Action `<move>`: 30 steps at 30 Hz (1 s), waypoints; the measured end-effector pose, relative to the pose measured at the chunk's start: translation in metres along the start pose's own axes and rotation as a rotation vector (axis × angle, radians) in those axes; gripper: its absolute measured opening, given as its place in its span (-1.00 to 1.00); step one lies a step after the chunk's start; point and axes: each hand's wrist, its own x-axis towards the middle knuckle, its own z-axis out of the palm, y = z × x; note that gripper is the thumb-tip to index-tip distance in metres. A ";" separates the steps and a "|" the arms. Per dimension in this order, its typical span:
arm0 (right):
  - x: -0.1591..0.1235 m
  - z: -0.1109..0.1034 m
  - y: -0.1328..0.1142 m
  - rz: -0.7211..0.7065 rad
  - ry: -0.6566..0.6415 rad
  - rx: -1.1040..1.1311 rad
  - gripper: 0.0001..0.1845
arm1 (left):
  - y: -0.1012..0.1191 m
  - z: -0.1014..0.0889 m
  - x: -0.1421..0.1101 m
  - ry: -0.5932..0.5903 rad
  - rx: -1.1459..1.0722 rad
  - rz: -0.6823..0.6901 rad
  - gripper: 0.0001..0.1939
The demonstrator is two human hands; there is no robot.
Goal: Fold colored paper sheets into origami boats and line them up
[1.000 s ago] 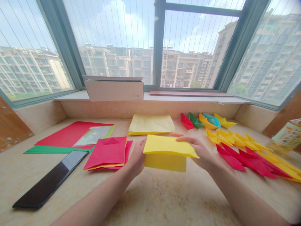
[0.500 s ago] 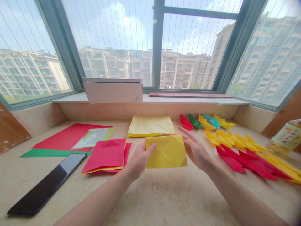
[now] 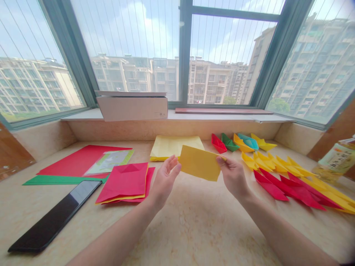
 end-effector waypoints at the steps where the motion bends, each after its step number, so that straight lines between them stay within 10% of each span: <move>1: -0.001 -0.001 0.001 -0.097 0.038 -0.077 -0.67 | 0.000 -0.001 0.000 0.010 -0.001 -0.023 -0.43; 7: -0.014 0.008 -0.003 -0.627 -0.312 -0.382 -0.62 | 0.011 0.011 -0.015 -0.320 -0.217 -0.073 -0.50; 11: -0.021 0.016 -0.009 -0.662 -0.605 -0.450 -0.58 | 0.016 0.016 -0.020 -0.250 -0.172 -0.049 -0.47; 16: -0.016 0.009 -0.014 -0.676 -0.356 -0.390 -0.63 | 0.007 0.009 -0.010 -0.082 -0.071 -0.075 -0.48; 20: -0.008 0.003 -0.013 -0.405 -0.047 -0.277 -0.67 | 0.003 0.006 -0.007 -0.088 -0.110 -0.062 -0.49; 26: -0.010 0.015 -0.012 0.174 -0.335 0.131 -0.28 | 0.008 0.011 -0.015 -0.238 -0.206 -0.169 -0.45; 30: -0.009 0.017 -0.010 0.284 -0.266 0.141 -0.25 | 0.012 0.014 -0.015 -0.261 -0.238 -0.203 -0.48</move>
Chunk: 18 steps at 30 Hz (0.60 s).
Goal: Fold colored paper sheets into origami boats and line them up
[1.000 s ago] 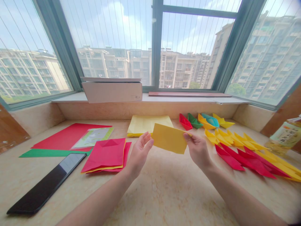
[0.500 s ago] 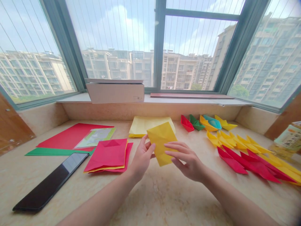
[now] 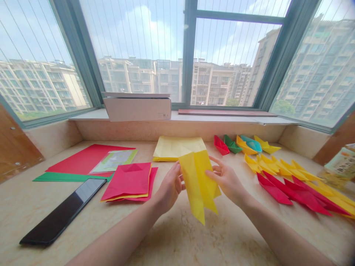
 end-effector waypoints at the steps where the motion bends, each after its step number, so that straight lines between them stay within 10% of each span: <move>1: 0.001 -0.002 0.001 -0.025 0.055 -0.049 -0.34 | 0.001 0.000 0.001 -0.002 -0.021 0.002 -0.46; 8: 0.005 -0.012 0.012 -0.228 0.329 -0.434 -0.65 | 0.009 -0.009 0.005 -0.017 -0.107 0.132 -0.35; 18: 0.001 -0.009 0.001 -0.144 0.049 -0.124 -0.48 | 0.001 -0.024 0.014 0.191 0.172 0.140 -0.51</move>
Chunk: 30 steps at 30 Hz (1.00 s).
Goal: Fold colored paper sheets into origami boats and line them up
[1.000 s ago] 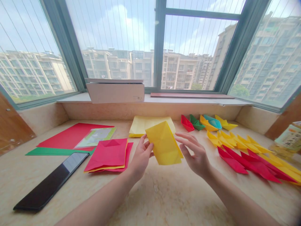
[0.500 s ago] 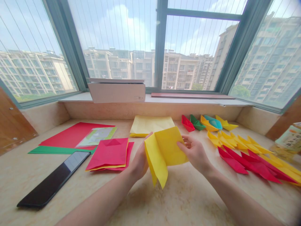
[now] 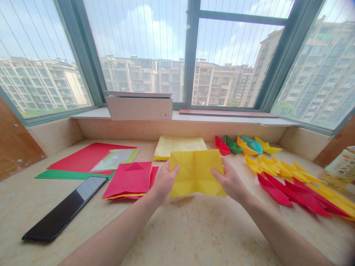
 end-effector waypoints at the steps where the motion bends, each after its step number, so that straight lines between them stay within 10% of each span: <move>1: 0.001 -0.002 -0.001 0.036 -0.032 0.047 -0.46 | 0.001 -0.003 0.002 0.016 0.030 0.001 -0.51; 5: 0.003 -0.010 -0.005 0.214 -0.161 0.129 -0.40 | 0.002 -0.017 0.011 0.103 0.318 0.031 -0.36; 8: 0.003 -0.011 -0.003 0.282 -0.278 0.080 -0.45 | 0.002 -0.027 0.013 0.137 0.790 0.315 -0.32; 12: 0.001 -0.003 0.008 0.145 -0.306 -0.231 -0.47 | 0.000 -0.029 0.007 -0.174 1.279 0.585 -0.65; 21: -0.010 -0.002 0.008 -0.191 -0.532 -0.844 -0.60 | -0.017 -0.023 0.000 -0.394 1.303 0.412 -0.78; 30: -0.010 0.004 0.015 -0.172 -0.450 -0.944 -0.64 | -0.016 -0.026 0.000 -0.064 1.558 0.373 -0.53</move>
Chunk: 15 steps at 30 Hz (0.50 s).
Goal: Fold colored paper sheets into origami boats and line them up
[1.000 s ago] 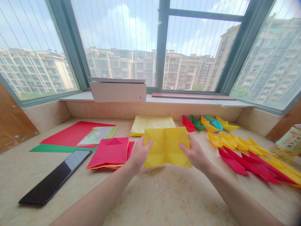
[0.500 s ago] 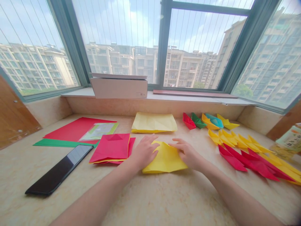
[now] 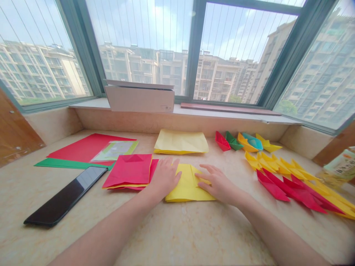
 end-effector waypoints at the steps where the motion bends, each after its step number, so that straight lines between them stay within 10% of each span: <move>1: 0.000 0.002 0.001 0.009 0.012 -0.014 -0.61 | 0.000 -0.002 0.001 -0.006 0.031 -0.026 -0.54; 15: 0.003 0.002 0.000 0.169 0.076 -0.111 -0.48 | 0.004 -0.018 0.002 -0.075 0.357 -0.113 -0.73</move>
